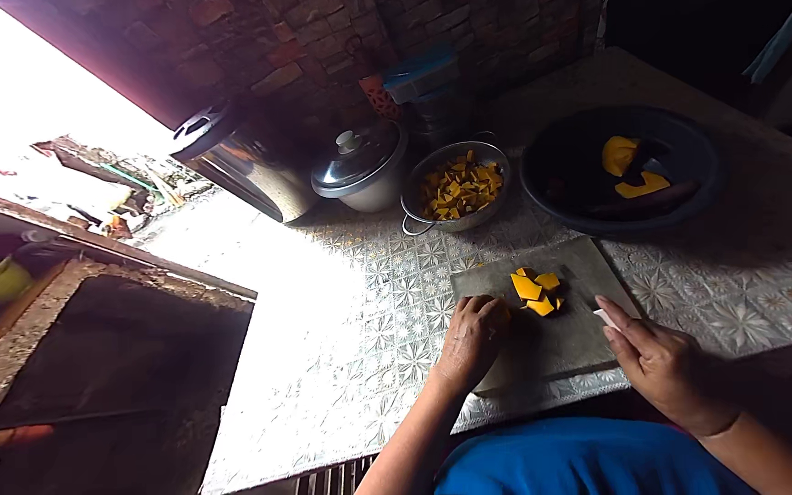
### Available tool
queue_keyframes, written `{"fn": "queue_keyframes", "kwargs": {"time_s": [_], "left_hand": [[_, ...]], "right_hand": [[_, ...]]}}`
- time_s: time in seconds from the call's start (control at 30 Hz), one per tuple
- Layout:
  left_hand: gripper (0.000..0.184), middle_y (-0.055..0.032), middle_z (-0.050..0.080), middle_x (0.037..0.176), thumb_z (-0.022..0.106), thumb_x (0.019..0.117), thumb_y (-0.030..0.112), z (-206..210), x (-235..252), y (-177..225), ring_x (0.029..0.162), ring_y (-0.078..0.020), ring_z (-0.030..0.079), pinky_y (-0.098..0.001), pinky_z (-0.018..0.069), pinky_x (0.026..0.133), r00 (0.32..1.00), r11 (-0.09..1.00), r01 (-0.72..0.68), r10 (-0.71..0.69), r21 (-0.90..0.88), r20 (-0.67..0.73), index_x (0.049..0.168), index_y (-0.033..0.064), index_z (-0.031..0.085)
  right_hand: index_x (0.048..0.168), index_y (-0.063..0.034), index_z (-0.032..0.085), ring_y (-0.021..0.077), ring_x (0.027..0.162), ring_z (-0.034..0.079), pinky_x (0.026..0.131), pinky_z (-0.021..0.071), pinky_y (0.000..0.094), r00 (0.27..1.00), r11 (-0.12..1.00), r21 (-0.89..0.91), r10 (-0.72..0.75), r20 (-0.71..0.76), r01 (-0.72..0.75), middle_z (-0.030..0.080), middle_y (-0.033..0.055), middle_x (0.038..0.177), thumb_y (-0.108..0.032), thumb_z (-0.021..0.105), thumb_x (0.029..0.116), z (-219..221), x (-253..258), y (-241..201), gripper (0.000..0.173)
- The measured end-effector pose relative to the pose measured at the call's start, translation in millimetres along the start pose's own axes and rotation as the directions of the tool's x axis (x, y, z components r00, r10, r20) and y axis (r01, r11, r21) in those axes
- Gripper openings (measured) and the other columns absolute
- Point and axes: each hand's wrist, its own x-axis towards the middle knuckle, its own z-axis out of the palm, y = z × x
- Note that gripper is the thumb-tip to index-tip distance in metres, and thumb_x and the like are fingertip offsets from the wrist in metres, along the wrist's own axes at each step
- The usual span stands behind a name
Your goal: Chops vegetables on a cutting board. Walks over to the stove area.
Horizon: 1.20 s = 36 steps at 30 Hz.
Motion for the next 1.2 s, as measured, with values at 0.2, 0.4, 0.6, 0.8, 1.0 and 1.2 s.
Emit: {"fn": "queue_keyframes", "kwargs": {"time_s": [0.2, 0.4, 0.6, 0.8, 1.0, 1.2], "left_hand": [[0.049, -0.0194, 0.068, 0.122, 0.083, 0.0817, 0.022, 1.7, -20.5, -6.2, 0.110, -0.0289, 0.068, -0.0383, 0.0573, 0.094, 0.981, 0.987, 0.022, -0.052, -0.158, -0.187, 0.124, 0.0016, 0.069], [0.030, -0.0177, 0.072, 0.113, 0.078, 0.0854, 0.012, 12.9, -29.7, -17.2, 0.102, -0.0245, 0.072, -0.0332, 0.0592, 0.090, 0.950, 0.986, -0.047, -0.005, -0.159, -0.311, 0.113, 0.0015, 0.074], [0.026, -0.0138, 0.074, 0.108, 0.077, 0.0845, 0.015, 22.6, -30.1, -14.0, 0.101, -0.0239, 0.071, -0.0341, 0.0578, 0.092, 0.925, 0.994, -0.039, -0.003, -0.102, -0.381, 0.108, 0.0032, 0.076], [0.028, -0.0145, 0.075, 0.106, 0.078, 0.0808, 0.015, 28.8, -30.0, -13.3, 0.101, -0.0252, 0.072, -0.0345, 0.0579, 0.092, 0.908, 0.996, -0.048, 0.013, -0.072, -0.419, 0.106, 0.0019, 0.076], [0.027, -0.0134, 0.075, 0.104, 0.079, 0.0810, 0.016, 31.1, -28.5, -13.7, 0.100, -0.0242, 0.072, -0.0336, 0.0574, 0.093, 0.896, 0.996, -0.051, 0.015, -0.069, -0.444, 0.105, 0.0027, 0.076], [0.028, -0.0137, 0.075, 0.103, 0.080, 0.0798, 0.017, 32.8, -29.1, -14.2, 0.101, -0.0241, 0.072, -0.0322, 0.0573, 0.093, 0.892, 0.996, -0.049, 0.008, -0.077, -0.451, 0.104, 0.0020, 0.076]], "right_hand": [[0.126, -0.0069, 0.074, 0.0204, 0.047, 0.059, 0.044, 0.0475, 0.0345, 0.974, 0.990, 0.064, -0.132, 0.185, 0.122, 0.064, 0.0063, 0.063, -0.021, 0.046, 0.0986, 15.0, 2.1, -31.5, 0.042], [0.129, -0.0074, 0.073, 0.0212, 0.045, 0.056, 0.041, 0.0445, 0.0345, 0.937, 0.983, -0.002, -0.177, 0.300, 0.186, 0.059, 0.0048, 0.058, -0.015, 0.048, 0.0924, 26.0, 2.7, -50.5, 0.045], [0.129, -0.0094, 0.074, 0.0205, 0.042, 0.054, 0.038, 0.0414, 0.0338, 0.923, 0.972, -0.085, -0.178, 0.341, 0.219, 0.056, 0.0039, 0.056, -0.012, 0.050, 0.0907, 22.0, 10.8, -61.1, 0.045], [0.130, -0.0091, 0.073, 0.0217, 0.041, 0.054, 0.038, 0.0413, 0.0344, 0.899, 0.958, -0.161, -0.154, 0.411, 0.238, 0.056, 0.0050, 0.055, -0.006, 0.056, 0.0848, 14.3, 20.9, -71.8, 0.048], [0.131, -0.0079, 0.072, 0.0227, 0.042, 0.055, 0.039, 0.0430, 0.0360, 0.894, 0.972, -0.131, -0.123, 0.430, 0.197, 0.057, 0.0051, 0.055, -0.006, 0.057, 0.0842, 17.8, 23.1, -71.4, 0.049], [0.135, -0.0057, 0.069, 0.0233, 0.043, 0.057, 0.040, 0.0453, 0.0362, 0.845, 0.959, -0.178, -0.098, 0.526, 0.222, 0.058, 0.0062, 0.056, -0.002, 0.062, 0.0794, 16.3, 27.9, -81.7, 0.056]]}}
